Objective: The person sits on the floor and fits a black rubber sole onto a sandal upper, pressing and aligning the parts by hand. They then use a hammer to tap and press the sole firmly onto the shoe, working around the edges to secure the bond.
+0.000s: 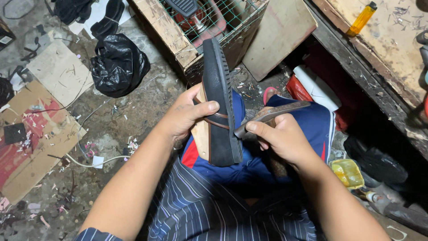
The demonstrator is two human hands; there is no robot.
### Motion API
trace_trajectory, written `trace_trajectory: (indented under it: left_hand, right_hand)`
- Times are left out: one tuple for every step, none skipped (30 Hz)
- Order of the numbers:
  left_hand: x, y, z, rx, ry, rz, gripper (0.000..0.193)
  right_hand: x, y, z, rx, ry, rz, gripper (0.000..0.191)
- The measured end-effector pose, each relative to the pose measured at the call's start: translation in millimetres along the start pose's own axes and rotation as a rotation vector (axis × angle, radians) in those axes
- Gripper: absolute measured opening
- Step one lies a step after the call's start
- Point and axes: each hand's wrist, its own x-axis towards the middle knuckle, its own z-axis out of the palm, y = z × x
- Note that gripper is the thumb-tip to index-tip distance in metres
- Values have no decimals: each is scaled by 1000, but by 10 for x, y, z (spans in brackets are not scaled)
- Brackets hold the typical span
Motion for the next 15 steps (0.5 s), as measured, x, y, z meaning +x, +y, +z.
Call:
trace_trajectory:
  left_hand:
    - [-1,7,5,9,2,1,68]
    - [-3,14,9,10,2,5,68]
    - [-10,20,14,11,2,11,67]
    - [-16,25,21,12,1,16,66]
    - [-18,29,31,51,2,39,66]
    - [-23,32,45,88,5,60,65]
    - [-21,35,64,127,6,83,64]
    - [-27,36,89,192,11,128,64]
    - [-39,30,122,255,17,172,63]
    - [-48,26,154,316,25,216,63]
    - [-46,22,184,332,53,223,60]
    - [-41,29,204,354,77,232,58]
    - [-42,30,223,372,97,235,55]
    - [-52,28,229,316,58,192,58]
    - [-44,33,223,266,19,166,60]
  right_hand:
    - [7,-10,10,-1,-4,-10,20]
    - [18,-8,24,-2,-8,-20,20]
    - [26,-5,36,-3,-13,-29,21]
    - [36,4,49,14,-17,-19,22]
    - [44,15,65,31,-22,-8,23]
    - [47,23,78,48,-29,5,25]
    - [48,29,92,-19,-10,25,26]
    - [42,25,104,-85,11,44,27]
    - [35,17,113,-153,30,65,29]
    - [21,0,123,-161,15,-37,29]
    - [6,-26,125,-170,-3,-142,30]
    - [-7,-54,131,-176,-17,-253,31]
    - [-26,-89,123,-195,6,-164,29]
    - [-43,-119,119,-216,27,-76,28]
    - [-54,-146,109,-242,45,-4,27]
